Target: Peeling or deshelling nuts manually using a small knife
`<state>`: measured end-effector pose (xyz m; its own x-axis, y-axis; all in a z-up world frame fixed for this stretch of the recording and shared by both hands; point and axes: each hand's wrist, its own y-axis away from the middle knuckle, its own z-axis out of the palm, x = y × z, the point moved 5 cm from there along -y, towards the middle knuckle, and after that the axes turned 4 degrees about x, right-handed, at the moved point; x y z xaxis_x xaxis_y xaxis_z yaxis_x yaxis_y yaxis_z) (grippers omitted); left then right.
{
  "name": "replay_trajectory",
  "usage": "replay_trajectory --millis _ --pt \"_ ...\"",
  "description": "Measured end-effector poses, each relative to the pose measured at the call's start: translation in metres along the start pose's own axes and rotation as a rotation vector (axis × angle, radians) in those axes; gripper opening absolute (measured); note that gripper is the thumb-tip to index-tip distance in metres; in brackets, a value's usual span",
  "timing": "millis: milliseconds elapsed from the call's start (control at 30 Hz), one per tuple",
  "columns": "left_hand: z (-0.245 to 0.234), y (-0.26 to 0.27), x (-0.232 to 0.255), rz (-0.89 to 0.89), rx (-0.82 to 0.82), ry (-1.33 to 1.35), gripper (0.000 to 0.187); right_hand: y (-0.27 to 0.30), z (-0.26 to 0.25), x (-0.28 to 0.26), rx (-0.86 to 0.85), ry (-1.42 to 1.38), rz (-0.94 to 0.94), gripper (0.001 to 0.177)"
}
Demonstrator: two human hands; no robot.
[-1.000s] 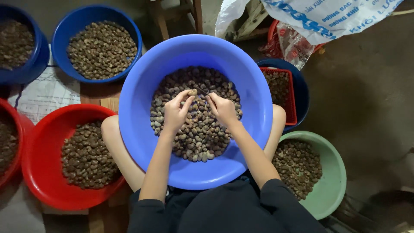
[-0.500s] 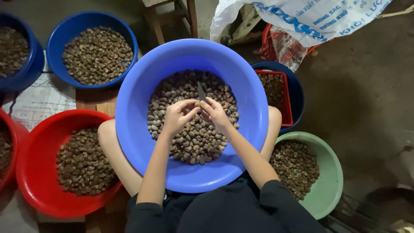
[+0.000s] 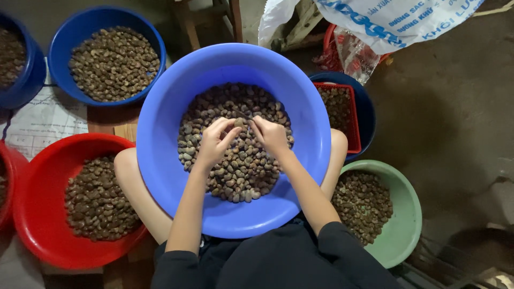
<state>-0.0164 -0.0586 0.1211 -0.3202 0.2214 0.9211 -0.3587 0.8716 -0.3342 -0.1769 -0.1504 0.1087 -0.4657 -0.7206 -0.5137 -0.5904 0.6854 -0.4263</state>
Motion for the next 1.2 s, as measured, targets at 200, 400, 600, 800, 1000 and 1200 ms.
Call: replay_trajectory --millis 200,400,600,800,1000,1200 --pt "-0.007 -0.005 0.011 0.083 -0.005 -0.072 0.018 0.013 0.015 0.010 0.101 -0.018 -0.161 0.013" --pt "0.008 0.006 0.003 0.135 -0.087 -0.288 0.022 0.012 0.015 0.019 0.114 -0.469 0.230 0.011" --pt "0.021 0.011 -0.018 0.118 -0.096 -0.339 0.034 0.017 0.023 0.031 0.162 -0.706 0.438 0.021" --pt "-0.016 0.029 -0.147 -0.397 -0.192 -1.220 0.072 0.036 -0.092 0.165 0.968 0.038 0.198 0.077" --pt "0.048 0.062 -0.212 -0.582 -0.368 -1.110 0.034 -0.026 -0.130 0.127 0.918 -0.195 0.281 0.072" --pt "0.065 0.067 -0.194 -0.455 -0.457 -0.880 0.012 -0.045 -0.063 0.032 0.496 -0.233 0.174 0.009"
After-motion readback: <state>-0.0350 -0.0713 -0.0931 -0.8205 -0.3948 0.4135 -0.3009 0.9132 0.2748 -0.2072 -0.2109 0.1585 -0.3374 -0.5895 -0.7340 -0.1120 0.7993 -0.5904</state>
